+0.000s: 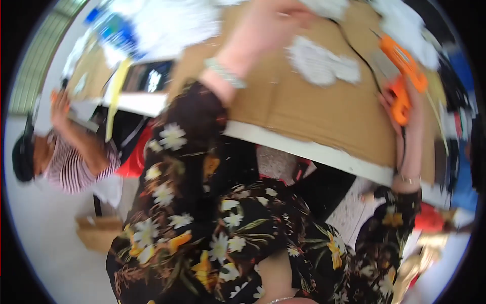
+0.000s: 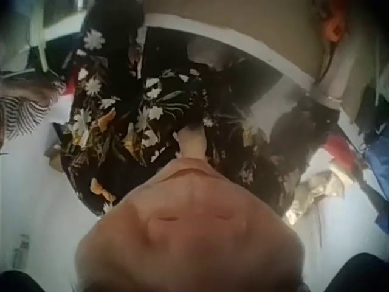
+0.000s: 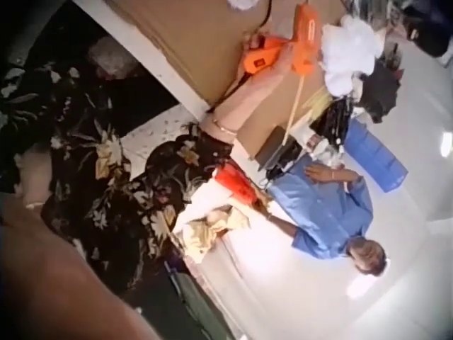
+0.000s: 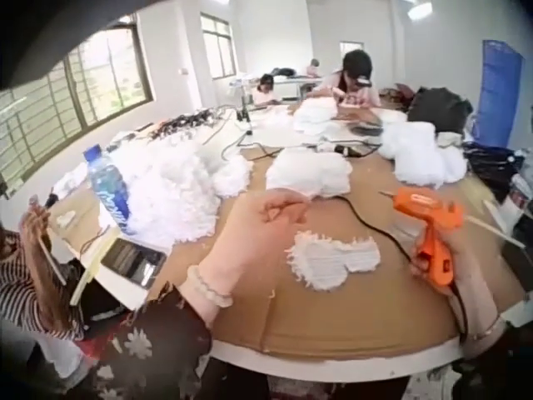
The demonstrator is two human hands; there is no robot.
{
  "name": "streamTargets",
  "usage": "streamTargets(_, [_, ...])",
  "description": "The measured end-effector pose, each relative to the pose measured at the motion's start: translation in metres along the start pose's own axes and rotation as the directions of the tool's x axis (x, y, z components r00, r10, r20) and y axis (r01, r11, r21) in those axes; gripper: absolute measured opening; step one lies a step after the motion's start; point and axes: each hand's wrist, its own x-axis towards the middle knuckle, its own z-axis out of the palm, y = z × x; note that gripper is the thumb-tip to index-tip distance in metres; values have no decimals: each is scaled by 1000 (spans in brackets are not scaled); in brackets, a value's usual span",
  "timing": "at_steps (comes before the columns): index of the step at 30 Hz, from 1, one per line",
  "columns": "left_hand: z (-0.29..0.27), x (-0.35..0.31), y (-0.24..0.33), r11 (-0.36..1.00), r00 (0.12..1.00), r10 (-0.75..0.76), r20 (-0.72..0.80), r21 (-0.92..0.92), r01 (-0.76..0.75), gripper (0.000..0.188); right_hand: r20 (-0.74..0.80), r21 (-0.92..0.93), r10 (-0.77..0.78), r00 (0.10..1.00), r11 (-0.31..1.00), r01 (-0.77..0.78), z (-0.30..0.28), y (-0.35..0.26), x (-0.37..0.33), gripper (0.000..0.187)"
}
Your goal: Applying hot glue to white fluffy stuffing material and attaching it to a base surface.
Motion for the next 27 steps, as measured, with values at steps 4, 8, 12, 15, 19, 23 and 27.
streamTargets(4, [-13, 2, -4, 995, 999, -30, 26, -94, 33, 17, 35, -129, -72, 997, 989, 76, 19, -7, -15, 36])
streamTargets(8, [-20, 0, -5, 986, 985, -71, 154, 163, 45, 18, 101, -296, -33, 994, 953, 62, 19, -15, -26, 38])
streamTargets(12, [-10, -7, -7, 953, 969, 137, 208, 241, -186, 30, 171, -340, -14, 985, 938, 73, 26, -11, -32, 41])
streamTargets(15, [-7, -11, 4, 952, 954, 25, 297, 284, -113, 36, 123, -393, -13, 992, 918, 61, 35, -9, -35, 45])
streamTargets(19, [1, -14, 0, 941, 952, 88, 294, 290, -176, 32, 175, -469, 75, 982, 883, 16, 30, -9, -32, 48])
streamTargets(23, [6, -12, -4, 935, 948, 166, 271, 262, -239, 27, 156, -511, 92, 984, 859, 1, 36, -10, -33, 52])
streamTargets(27, [2, -8, 16, 939, 960, 130, 247, 281, -199, 20, 148, -541, 47, 988, 840, 41, 36, -16, -32, 53])
